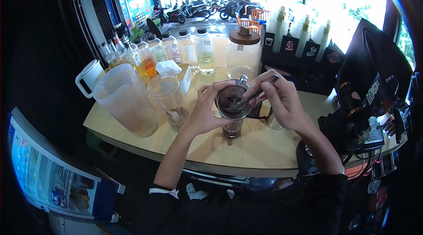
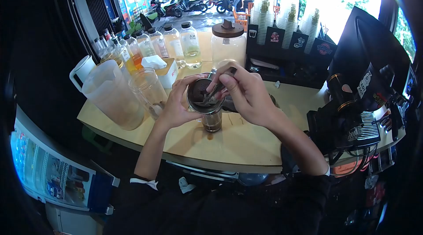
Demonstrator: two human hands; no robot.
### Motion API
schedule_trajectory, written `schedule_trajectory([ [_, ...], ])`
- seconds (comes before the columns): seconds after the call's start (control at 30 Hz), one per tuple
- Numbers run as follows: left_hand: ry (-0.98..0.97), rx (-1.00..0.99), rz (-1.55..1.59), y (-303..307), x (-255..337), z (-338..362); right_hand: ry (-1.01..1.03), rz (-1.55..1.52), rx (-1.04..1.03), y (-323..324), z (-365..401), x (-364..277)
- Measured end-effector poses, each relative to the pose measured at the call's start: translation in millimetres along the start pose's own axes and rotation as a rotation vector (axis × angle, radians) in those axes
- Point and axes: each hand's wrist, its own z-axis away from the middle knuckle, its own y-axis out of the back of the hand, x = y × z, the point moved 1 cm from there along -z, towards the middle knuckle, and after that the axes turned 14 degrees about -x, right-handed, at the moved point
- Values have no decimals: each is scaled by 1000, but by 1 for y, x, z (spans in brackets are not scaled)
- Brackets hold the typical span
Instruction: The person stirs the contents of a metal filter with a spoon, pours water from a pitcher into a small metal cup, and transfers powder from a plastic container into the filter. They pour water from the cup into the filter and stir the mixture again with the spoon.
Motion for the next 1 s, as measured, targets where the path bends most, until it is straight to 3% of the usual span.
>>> schedule_trajectory([
  [0.2,-43,-16,-44,1,0,-3,54,-33,88,1,3,-2],
  [0.27,-50,-36,-45,2,0,-3,-59,65,-32,2,5,-5],
  [0.4,-62,-69,-123,4,4,-6,35,164,21,13,-1,-9],
  [0.47,-65,-93,-186,3,6,-8,-38,203,-156,13,-5,-13],
  [0.57,-66,-137,-244,-1,6,-10,-7,257,-260,8,-10,-14],
  [0.63,-55,-155,-239,-2,7,-10,51,290,-192,10,-15,-16],
  [0.7,-67,-134,-205,-1,8,-11,-23,348,-212,11,-18,-18],
  [0.8,-70,-155,-217,-5,1,-9,-12,311,-292,4,-21,-12],
  [0.9,-62,-109,-214,-2,4,-9,-42,273,-194,12,-23,-13],
  [1.0,-52,-95,-243,-1,3,-8,-8,186,-219,7,-22,-5],
])
